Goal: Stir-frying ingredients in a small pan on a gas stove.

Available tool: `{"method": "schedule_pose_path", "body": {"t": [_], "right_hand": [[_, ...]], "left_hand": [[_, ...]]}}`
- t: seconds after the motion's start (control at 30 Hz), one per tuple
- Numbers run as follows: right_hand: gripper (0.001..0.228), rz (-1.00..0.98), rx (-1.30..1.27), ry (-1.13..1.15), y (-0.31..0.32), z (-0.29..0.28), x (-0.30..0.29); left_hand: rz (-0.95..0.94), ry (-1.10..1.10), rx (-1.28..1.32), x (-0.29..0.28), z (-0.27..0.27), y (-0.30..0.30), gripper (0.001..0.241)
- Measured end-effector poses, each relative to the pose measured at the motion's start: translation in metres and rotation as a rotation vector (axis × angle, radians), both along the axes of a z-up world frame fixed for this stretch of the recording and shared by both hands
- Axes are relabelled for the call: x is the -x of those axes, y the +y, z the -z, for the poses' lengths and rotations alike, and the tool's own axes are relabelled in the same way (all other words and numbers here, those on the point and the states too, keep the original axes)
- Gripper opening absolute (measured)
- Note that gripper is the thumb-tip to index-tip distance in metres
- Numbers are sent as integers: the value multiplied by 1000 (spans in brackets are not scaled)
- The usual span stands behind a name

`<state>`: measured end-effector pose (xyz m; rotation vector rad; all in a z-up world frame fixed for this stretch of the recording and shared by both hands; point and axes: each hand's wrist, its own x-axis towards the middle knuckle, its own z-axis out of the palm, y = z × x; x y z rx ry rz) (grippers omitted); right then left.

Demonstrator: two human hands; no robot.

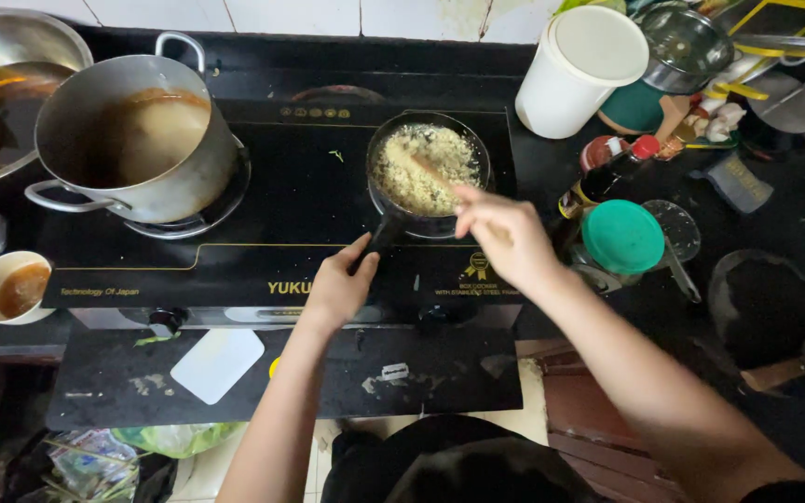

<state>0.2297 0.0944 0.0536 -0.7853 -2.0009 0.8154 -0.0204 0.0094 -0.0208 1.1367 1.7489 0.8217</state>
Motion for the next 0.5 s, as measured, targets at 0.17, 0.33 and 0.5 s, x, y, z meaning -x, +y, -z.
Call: {"method": "schedule_pose_path", "body": {"t": [0.17, 0.33, 0.5], "right_hand": [[29, -73, 6, -20, -30, -4, 20], [26, -44, -39, -103, 5, 15, -4], [26, 85, -176, -70, -7, -5, -23]], "left_hand": [[-20, -50, 10, 0, -6, 3, 49], [-14, -18, 27, 2, -5, 5, 50], [-19, -56, 77, -2, 0, 8, 51]]}}
